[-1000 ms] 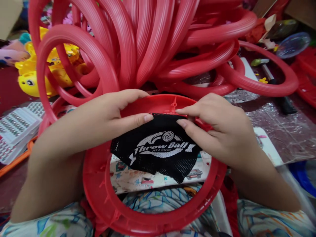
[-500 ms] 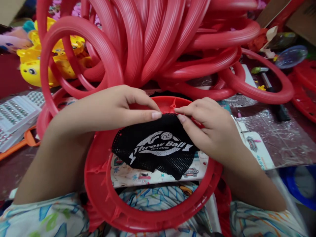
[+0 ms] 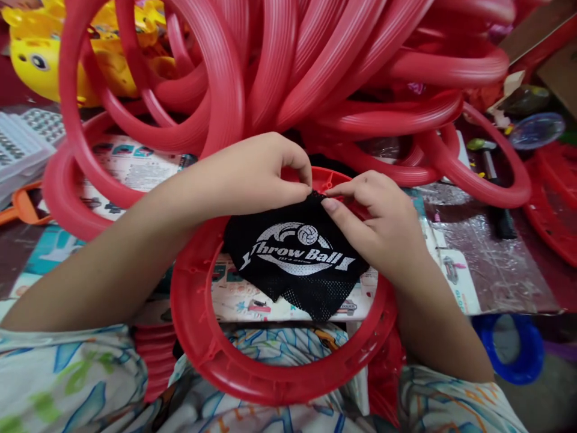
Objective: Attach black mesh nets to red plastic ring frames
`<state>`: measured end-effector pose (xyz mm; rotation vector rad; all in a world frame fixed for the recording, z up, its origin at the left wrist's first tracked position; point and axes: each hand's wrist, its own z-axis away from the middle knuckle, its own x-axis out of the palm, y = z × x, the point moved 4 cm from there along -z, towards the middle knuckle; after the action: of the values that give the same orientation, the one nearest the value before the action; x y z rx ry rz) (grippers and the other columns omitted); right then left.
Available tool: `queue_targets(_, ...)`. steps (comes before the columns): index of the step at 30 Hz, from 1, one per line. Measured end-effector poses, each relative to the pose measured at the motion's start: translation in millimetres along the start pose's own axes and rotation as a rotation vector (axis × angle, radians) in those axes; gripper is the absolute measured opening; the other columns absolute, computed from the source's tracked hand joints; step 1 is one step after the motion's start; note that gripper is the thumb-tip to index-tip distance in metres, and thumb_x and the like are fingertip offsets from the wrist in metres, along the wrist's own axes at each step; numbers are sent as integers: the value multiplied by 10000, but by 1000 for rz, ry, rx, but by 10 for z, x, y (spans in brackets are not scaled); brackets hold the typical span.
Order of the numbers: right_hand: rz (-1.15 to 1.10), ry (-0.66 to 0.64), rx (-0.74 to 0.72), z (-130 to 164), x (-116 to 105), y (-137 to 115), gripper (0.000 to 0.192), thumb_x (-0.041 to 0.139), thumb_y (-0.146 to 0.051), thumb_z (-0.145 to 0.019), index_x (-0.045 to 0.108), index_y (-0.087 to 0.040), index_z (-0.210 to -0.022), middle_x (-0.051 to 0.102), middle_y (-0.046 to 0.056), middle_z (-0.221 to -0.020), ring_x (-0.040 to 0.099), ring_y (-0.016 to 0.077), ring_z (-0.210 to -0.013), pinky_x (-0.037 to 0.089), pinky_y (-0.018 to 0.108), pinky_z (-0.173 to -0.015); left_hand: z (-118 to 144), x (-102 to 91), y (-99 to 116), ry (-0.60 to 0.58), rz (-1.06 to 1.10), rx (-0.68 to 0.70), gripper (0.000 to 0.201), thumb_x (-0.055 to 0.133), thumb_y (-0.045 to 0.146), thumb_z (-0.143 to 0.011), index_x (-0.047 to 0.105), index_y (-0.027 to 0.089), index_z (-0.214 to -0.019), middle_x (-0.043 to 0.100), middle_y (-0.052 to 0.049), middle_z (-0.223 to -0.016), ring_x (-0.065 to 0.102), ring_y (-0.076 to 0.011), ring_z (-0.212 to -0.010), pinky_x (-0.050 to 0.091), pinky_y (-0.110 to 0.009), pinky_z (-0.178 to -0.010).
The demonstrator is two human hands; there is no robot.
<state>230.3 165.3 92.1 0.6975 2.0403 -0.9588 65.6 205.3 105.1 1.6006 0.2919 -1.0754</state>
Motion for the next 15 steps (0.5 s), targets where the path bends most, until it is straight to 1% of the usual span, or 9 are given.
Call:
queue_targets(3, -30, 80, 20, -4, -16, 15, 147, 635, -324, -871, 700, -205, -813, 631, 30, -772, 597, 178, -769, 468, 346, -710, -4, 32, -13, 39, 18, -3, 204, 569, 307, -733, 711, 181, -808, 653, -17, -792, 613, -167, -738, 481, -271, -682)
queue_targets(8, -69, 66, 16, 1, 9, 30, 120, 694, -325, -823, 706, -207, -842, 639, 29, -827, 593, 178, -783, 465, 346, -690, 12, 52, -23, 70, 26, 8, 219, 551, 340, -754, 692, 179, -801, 636, -10, -756, 597, -153, -707, 493, -267, -679)
queue_targets(12, -86, 91, 31, 9, -2, 17, 104, 655, -277, -853, 694, -198, -796, 624, 23, -777, 587, 166, -749, 459, 333, -684, 16, 50, 13, 61, 17, 16, 187, 554, 324, -767, 676, 183, -781, 621, 1, -736, 600, -150, -728, 496, -269, -725)
queue_targets(15, -97, 108, 39, 6, -13, 9, 129, 632, -251, -865, 662, -181, -760, 621, 32, -773, 584, 165, -729, 465, 334, -673, 18, 44, 54, 55, 10, 26, 174, 562, 322, -774, 661, 181, -757, 610, 1, -726, 590, -144, -717, 483, -263, -713)
